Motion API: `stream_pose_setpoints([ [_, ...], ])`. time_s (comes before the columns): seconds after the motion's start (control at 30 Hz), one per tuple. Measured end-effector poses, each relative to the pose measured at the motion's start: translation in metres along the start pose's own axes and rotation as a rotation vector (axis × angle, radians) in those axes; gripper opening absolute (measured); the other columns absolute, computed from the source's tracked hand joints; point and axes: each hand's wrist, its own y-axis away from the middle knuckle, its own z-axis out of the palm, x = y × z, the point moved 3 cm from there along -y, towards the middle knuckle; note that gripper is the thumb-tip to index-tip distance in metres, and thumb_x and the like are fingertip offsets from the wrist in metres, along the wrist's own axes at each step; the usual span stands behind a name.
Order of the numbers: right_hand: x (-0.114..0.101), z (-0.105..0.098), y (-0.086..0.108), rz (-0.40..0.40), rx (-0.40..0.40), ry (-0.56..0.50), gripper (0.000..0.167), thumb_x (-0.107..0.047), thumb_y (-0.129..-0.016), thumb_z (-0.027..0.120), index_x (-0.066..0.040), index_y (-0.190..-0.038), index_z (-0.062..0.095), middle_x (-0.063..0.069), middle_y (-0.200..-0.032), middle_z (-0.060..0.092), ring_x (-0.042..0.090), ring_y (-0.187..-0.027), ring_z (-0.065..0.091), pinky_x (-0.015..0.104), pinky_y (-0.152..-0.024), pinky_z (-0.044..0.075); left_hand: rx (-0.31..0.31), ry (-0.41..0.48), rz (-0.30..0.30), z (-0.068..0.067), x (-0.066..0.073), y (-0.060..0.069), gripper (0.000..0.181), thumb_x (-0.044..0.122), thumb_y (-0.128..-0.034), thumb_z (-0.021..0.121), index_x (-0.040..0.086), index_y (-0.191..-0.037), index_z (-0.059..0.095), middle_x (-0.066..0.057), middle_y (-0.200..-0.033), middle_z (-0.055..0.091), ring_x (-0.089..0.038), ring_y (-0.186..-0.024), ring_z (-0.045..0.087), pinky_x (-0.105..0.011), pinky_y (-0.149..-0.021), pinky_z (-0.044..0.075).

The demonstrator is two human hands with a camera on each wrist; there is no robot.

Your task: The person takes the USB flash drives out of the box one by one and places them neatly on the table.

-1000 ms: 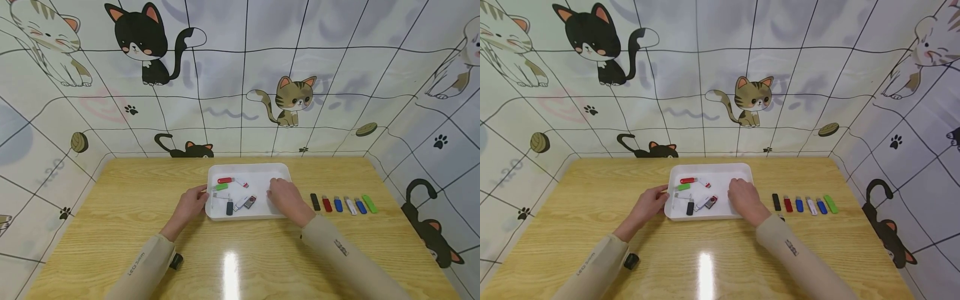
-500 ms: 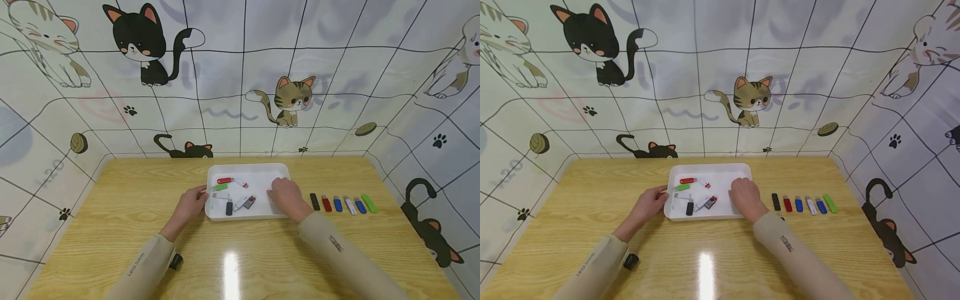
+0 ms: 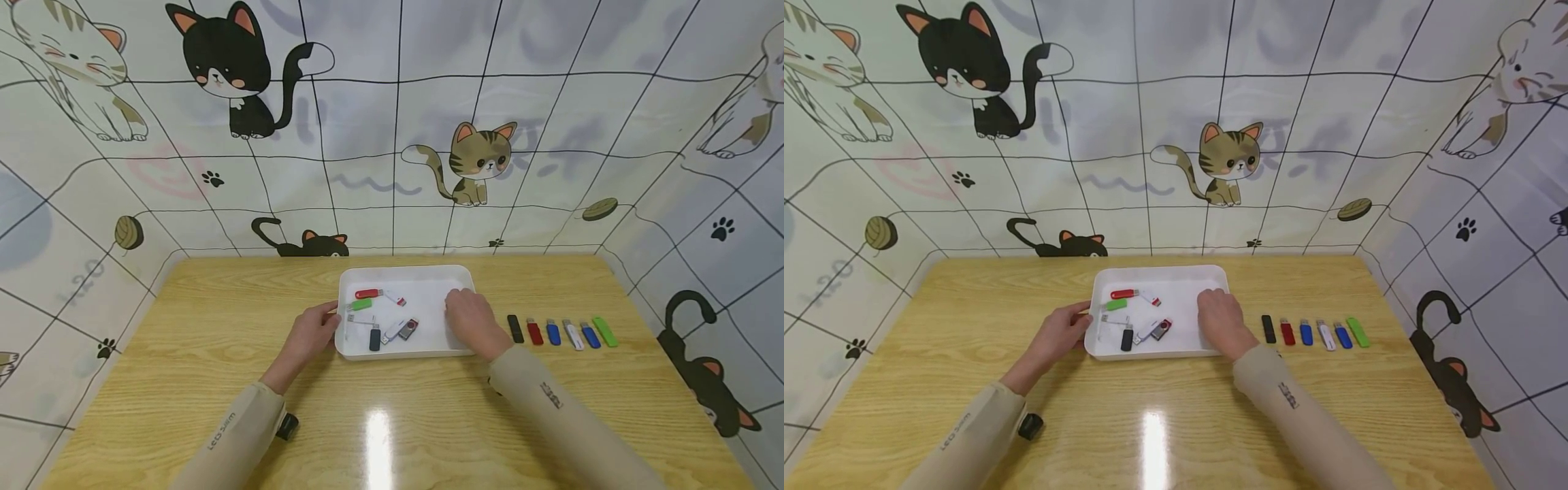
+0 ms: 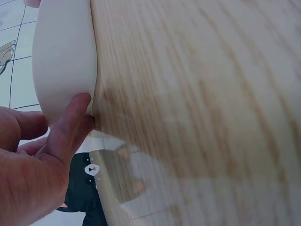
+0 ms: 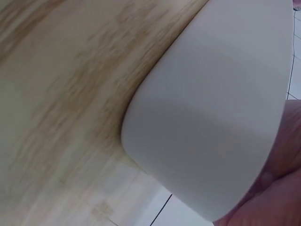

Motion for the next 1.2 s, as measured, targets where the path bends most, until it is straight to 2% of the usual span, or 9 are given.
stream_pose_setpoints([
  [0.17,0.003,-0.003,0.001,0.048,-0.005,-0.085,0.015,-0.008,-0.101,0.063,0.003,-0.092,0.066,0.008,-0.074,0.055,0.023,-0.068,0.048,0.036,-0.060,0.044,-0.003,0.001,0.007,0.001,0.000,0.000,0.045,0.010,-0.1078,0.053,-0.001,-0.151,0.050,-0.025,-0.133,0.065,-0.027,-0.104,0.069,-0.035,-0.076,0.063],
  [0.37,0.004,-0.011,0.006,0.091,0.018,-0.159,0.015,-0.012,-0.100,0.067,0.000,-0.091,0.064,0.007,-0.075,0.054,0.022,-0.069,0.047,0.033,-0.059,0.040,-0.005,0.004,0.006,0.001,0.001,0.000,0.045,0.010,-0.1078,0.053,-0.001,-0.152,0.049,-0.025,-0.134,0.065,-0.027,-0.105,0.069,-0.035,-0.076,0.063],
  [0.5,0.004,-0.019,0.012,0.100,0.037,-0.172,0.015,-0.013,-0.098,0.071,0.001,-0.099,0.068,0.006,-0.078,0.058,0.021,-0.071,0.050,0.032,-0.060,0.042,-0.005,0.009,0.009,0.000,0.001,0.001,0.045,0.010,-0.1079,0.052,-0.002,-0.151,0.049,-0.025,-0.134,0.065,-0.029,-0.107,0.069,-0.036,-0.076,0.063],
  [0.67,0.007,-0.027,0.021,0.114,0.046,-0.220,0.023,-0.014,-0.096,0.074,0.003,-0.112,0.071,0.007,-0.088,0.064,0.020,-0.076,0.053,0.031,-0.061,0.044,0.000,0.006,0.025,0.000,0.000,0.001,0.045,0.010,-0.1078,0.052,-0.003,-0.151,0.049,-0.026,-0.132,0.065,-0.028,-0.106,0.070,-0.035,-0.075,0.063],
  [0.97,0.023,-0.042,0.040,0.147,0.071,-0.317,0.026,-0.013,-0.095,0.074,0.002,-0.117,0.072,0.011,-0.099,0.071,0.023,-0.083,0.063,0.036,-0.066,0.053,-0.003,-0.004,0.017,0.000,-0.001,0.001,0.045,0.011,-0.1082,0.052,-0.001,-0.152,0.049,-0.025,-0.133,0.065,-0.026,-0.101,0.070,-0.035,-0.076,0.062],
  [1.2,0.040,-0.050,0.055,0.192,0.092,-0.345,0.030,-0.014,-0.096,0.072,0.004,-0.121,0.069,0.013,-0.102,0.072,0.026,-0.088,0.066,0.041,-0.071,0.053,0.000,-0.004,0.013,0.000,0.000,0.001,0.045,0.011,-0.1084,0.052,-0.001,-0.152,0.049,-0.025,-0.133,0.065,-0.026,-0.102,0.070,-0.035,-0.076,0.062],
])
